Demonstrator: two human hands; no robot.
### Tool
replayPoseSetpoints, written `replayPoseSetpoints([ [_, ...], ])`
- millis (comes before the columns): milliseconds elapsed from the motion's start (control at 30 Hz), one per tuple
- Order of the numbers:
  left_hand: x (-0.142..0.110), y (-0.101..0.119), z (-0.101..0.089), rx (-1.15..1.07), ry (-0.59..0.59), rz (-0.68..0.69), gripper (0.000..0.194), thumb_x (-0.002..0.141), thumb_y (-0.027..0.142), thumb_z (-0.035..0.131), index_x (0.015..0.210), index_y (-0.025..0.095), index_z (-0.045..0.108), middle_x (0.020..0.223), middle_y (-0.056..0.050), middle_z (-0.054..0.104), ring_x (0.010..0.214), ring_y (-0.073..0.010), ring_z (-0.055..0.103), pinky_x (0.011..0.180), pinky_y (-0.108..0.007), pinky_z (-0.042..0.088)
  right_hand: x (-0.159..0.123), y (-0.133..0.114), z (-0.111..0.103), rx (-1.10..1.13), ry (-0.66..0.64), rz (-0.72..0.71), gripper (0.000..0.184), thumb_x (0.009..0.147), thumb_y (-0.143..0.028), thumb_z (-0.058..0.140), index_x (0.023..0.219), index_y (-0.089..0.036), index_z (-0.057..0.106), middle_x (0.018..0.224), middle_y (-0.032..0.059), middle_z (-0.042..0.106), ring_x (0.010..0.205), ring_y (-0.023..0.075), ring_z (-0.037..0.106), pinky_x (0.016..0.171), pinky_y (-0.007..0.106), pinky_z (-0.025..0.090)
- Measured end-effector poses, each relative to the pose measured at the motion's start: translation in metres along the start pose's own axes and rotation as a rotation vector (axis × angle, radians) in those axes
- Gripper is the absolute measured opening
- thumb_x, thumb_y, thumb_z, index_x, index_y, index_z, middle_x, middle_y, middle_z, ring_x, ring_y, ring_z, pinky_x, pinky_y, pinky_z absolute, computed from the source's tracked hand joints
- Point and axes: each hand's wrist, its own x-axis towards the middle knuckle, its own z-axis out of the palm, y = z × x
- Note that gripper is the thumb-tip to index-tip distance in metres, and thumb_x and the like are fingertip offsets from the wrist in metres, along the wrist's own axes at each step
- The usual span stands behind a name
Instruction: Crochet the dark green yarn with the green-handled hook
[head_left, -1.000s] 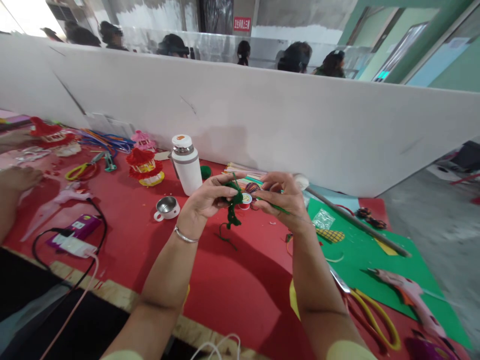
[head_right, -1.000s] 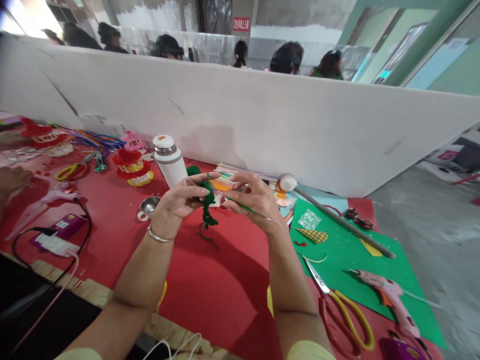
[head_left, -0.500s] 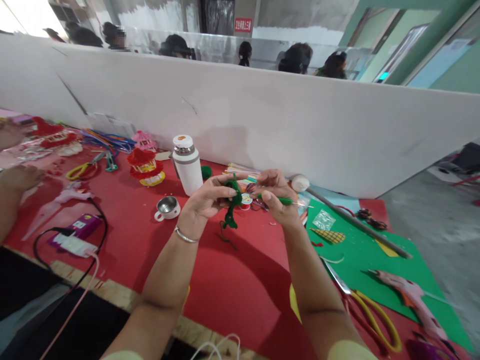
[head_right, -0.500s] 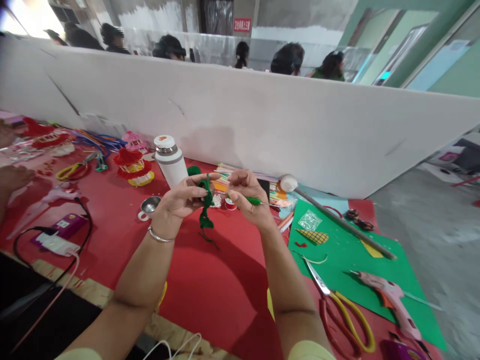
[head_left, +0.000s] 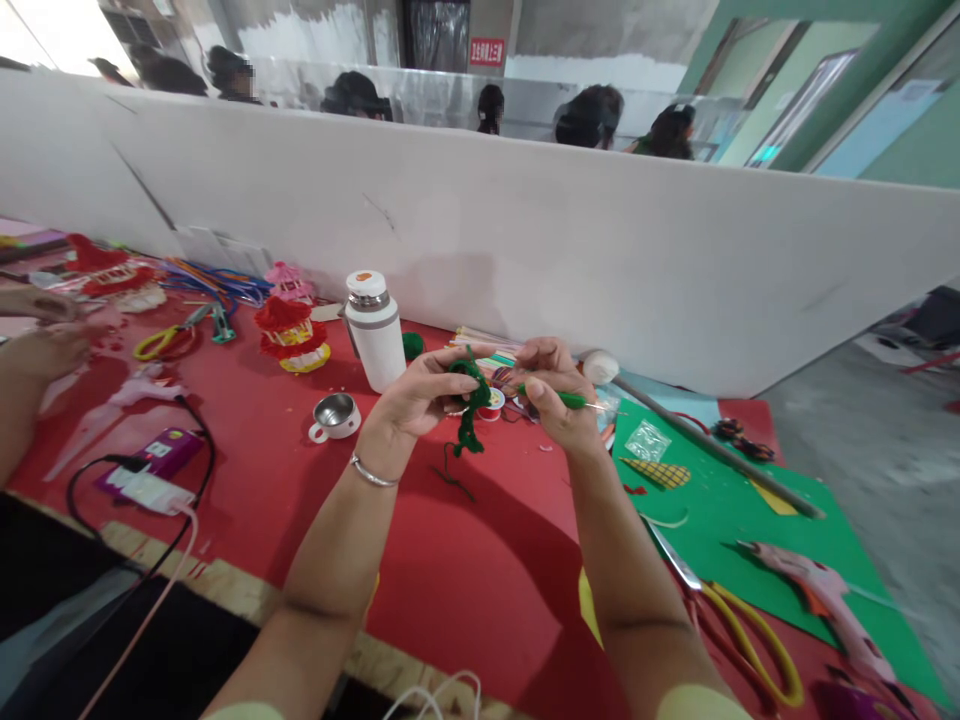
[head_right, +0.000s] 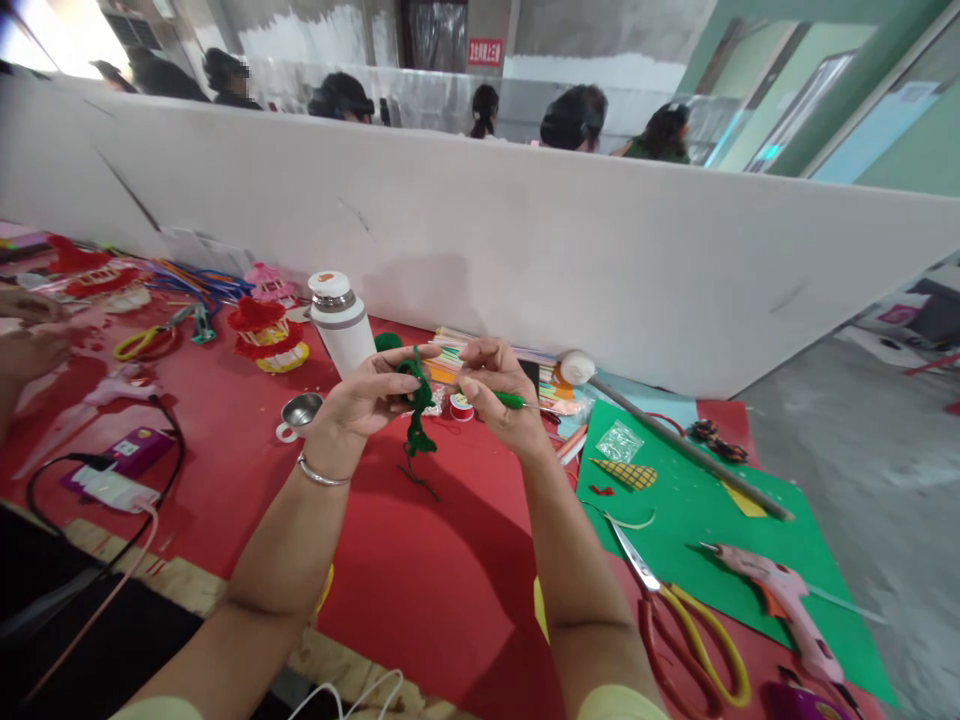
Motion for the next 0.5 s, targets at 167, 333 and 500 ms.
replayPoseSetpoints([
  [167,0.003,-0.006,0.001,0.051,0.111,0.143,0.047,0.063,0.017,0.095,0.108,0.019,0.085,0.067,0.001,0.069,0.05,-0.0053,0.053,0.045,-0.017,0.035,-0.008,0.002,0.017,0.185,0.042,0.225,0.042,0.097,-0.057,0.064,0.08,-0.023,0.081,0.114,0.0067,0.065,0.073,0.0128,0.062,0.057,0.029,0.053],
  [333,0.005,-0.012,0.011,0.106,0.197,0.268,0.047,0.06,0.018,0.097,0.104,0.018,0.085,0.075,-0.002,0.075,0.059,-0.0102,0.063,0.053,-0.021,0.05,-0.011,-0.001,0.04,0.443,0.152,0.454,0.043,0.093,-0.066,0.064,0.096,-0.025,0.073,0.082,0.0001,0.067,0.058,0.0111,0.057,0.042,0.022,0.039],
  [500,0.005,-0.013,0.022,0.051,0.239,0.273,0.044,0.058,0.021,0.098,0.1,0.018,0.085,0.072,-0.002,0.075,0.051,-0.0072,0.058,0.044,-0.017,0.042,-0.007,-0.006,0.043,0.518,0.257,0.563,0.042,0.089,-0.065,0.069,0.097,-0.024,0.07,0.073,-0.0032,0.064,0.053,0.0104,0.055,0.041,0.021,0.037],
])
